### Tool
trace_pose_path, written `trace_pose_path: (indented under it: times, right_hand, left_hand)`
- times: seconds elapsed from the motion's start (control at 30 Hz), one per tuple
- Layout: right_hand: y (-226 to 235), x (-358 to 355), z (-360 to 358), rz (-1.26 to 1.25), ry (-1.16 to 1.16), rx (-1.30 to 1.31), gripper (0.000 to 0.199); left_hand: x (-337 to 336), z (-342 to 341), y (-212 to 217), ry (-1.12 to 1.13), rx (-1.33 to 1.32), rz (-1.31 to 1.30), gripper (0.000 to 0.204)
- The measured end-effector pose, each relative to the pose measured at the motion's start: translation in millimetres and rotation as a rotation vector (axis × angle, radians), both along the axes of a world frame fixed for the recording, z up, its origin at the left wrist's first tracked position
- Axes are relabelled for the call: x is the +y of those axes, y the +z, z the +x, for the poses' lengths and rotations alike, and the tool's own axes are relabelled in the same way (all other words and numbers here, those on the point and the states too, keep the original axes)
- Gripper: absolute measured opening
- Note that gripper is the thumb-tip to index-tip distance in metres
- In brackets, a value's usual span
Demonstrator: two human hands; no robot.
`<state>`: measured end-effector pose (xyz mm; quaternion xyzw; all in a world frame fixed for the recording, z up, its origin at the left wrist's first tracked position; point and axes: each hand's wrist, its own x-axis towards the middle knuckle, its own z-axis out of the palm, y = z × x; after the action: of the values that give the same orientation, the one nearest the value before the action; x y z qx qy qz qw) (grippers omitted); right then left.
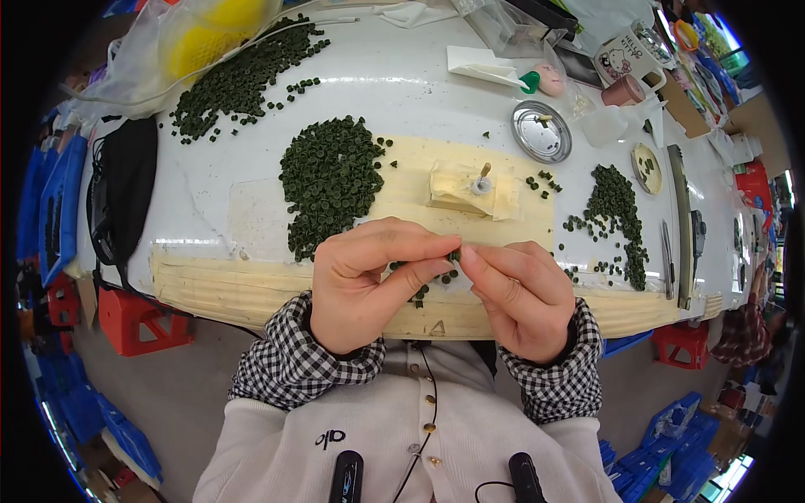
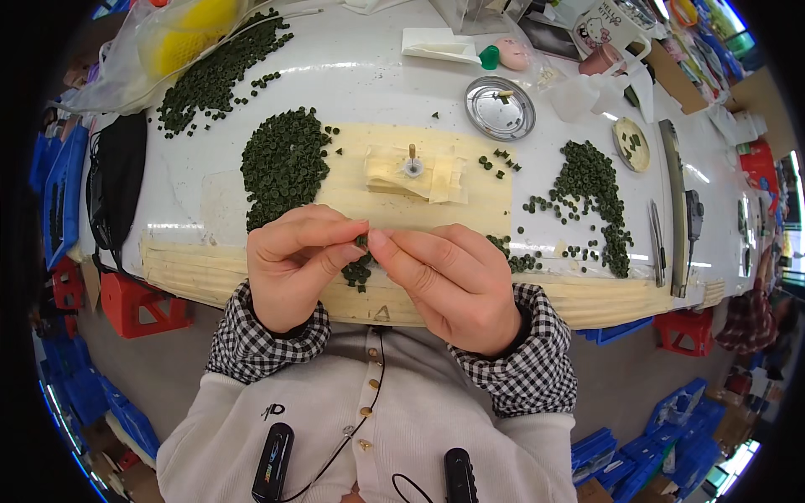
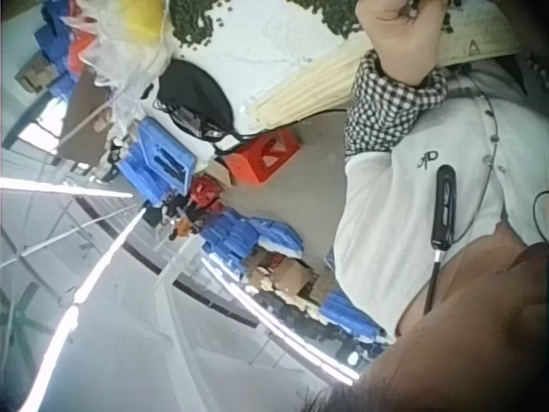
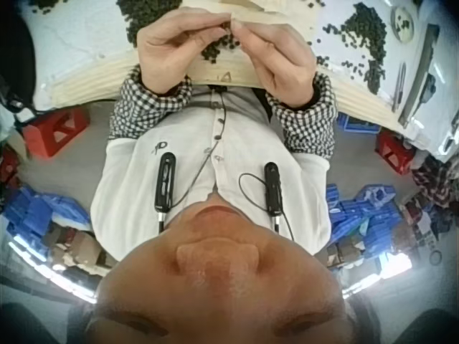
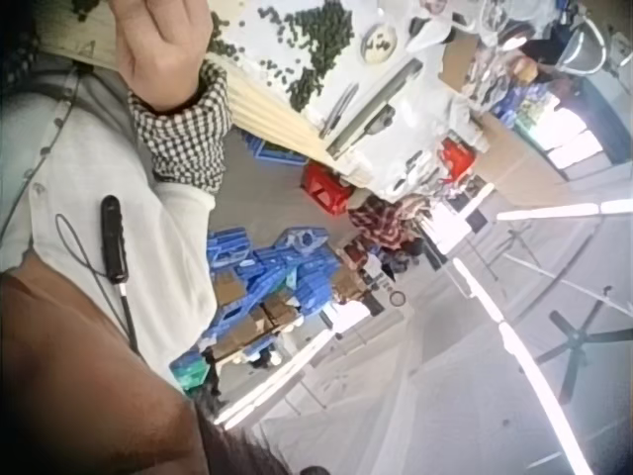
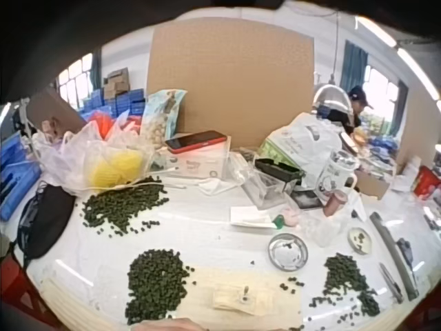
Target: Sorting small green toy components on a workshop table.
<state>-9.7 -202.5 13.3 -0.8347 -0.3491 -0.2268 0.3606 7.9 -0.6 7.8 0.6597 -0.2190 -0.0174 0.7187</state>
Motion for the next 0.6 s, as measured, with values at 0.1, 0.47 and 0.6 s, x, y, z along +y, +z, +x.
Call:
trace_pose_path:
  times: [0.1,0.47,0.6]
  right_hand:
    - [-1,1,0,-0.001,-0.002,-0.001,0.046]
    - [19,-12,-12,0.107,-0.119,0.184,0.040]
    - [28,-61,-4,0.257,-0.507,0.229,0.013]
  left_hand:
    - [1,0,0,-0.003,-0.001,-0.001,0.026]
    - [3,-1,3,0.062,-0.092,0.155,0.024]
    - [10,-1,2,0.111,-0.189,0.374,0.025]
